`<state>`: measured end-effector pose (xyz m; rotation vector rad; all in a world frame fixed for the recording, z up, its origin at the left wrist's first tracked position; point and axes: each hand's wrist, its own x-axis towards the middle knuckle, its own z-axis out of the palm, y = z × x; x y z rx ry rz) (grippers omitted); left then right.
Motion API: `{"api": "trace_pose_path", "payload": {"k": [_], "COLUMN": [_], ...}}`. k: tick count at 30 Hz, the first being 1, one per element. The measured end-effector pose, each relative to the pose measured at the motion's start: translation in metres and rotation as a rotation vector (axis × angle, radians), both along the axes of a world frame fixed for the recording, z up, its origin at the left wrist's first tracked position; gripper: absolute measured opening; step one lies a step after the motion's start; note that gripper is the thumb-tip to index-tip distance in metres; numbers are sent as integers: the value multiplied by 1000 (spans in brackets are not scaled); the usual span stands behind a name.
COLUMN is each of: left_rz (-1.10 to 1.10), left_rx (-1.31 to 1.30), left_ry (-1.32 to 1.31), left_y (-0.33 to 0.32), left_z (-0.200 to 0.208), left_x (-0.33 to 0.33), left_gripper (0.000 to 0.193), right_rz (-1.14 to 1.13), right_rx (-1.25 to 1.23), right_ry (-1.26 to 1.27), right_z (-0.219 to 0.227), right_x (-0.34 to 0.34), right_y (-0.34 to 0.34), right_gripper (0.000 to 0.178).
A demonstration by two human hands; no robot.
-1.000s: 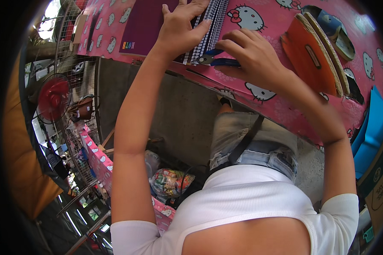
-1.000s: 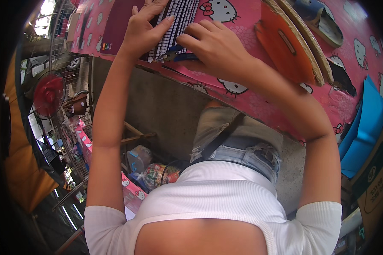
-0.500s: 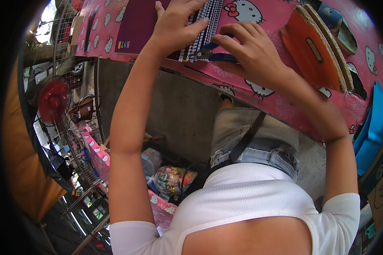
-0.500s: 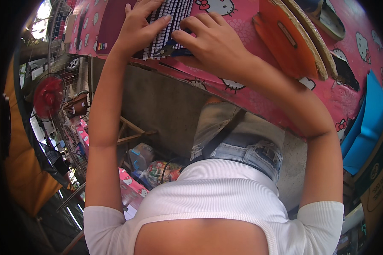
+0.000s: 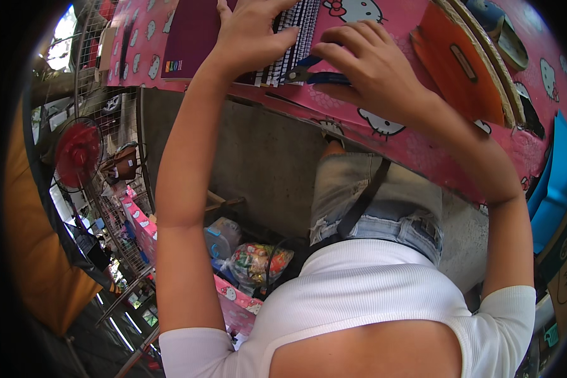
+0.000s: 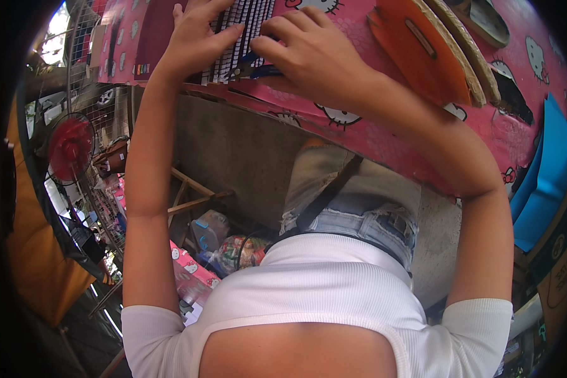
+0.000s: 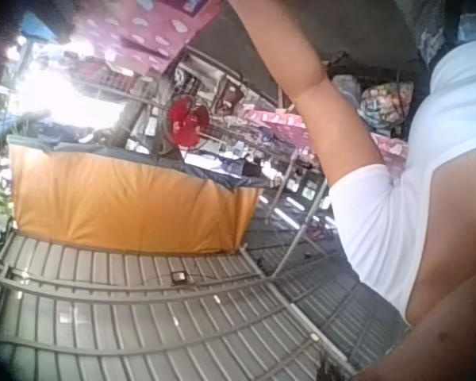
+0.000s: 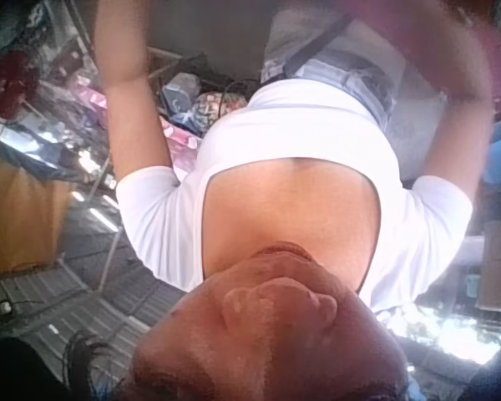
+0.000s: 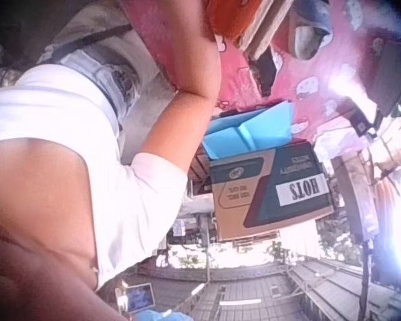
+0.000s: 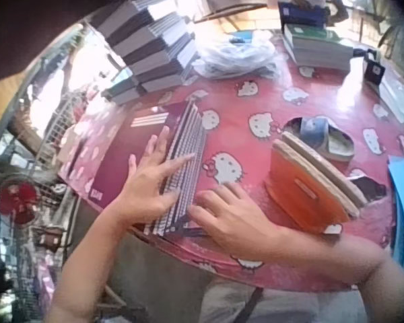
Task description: The person uses a utility knife to open a cardboard box and places notebooks inside.
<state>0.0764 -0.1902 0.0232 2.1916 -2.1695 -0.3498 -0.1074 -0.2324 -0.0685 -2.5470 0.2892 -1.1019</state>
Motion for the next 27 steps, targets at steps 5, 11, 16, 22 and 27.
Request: {"api": "trace_pose_path", "payload": {"k": [5, 11, 16, 22, 27], "left_rz": [-18, -19, -22, -12, 127], "left_rx": [-16, 39, 56, 87, 75], "left_ry": [-12, -45, -72, -72, -328], "left_y": [0, -3, -3, 2, -2], "left_z": [-3, 2, 4, 13, 7], "left_x": [4, -1, -4, -16, -32], "left_gripper": [69, 74, 72, 76, 83], "right_rz": [267, 145, -16, 189, 110], "right_rx": [967, 592, -66, 1247, 456], "right_ry": [460, 232, -24, 616, 225], "right_z": [15, -3, -9, 22, 6], "right_x": [6, -1, 9, 15, 0], "right_y": [-13, 1, 4, -12, -7], "right_gripper": [37, 41, 36, 36, 45]}}
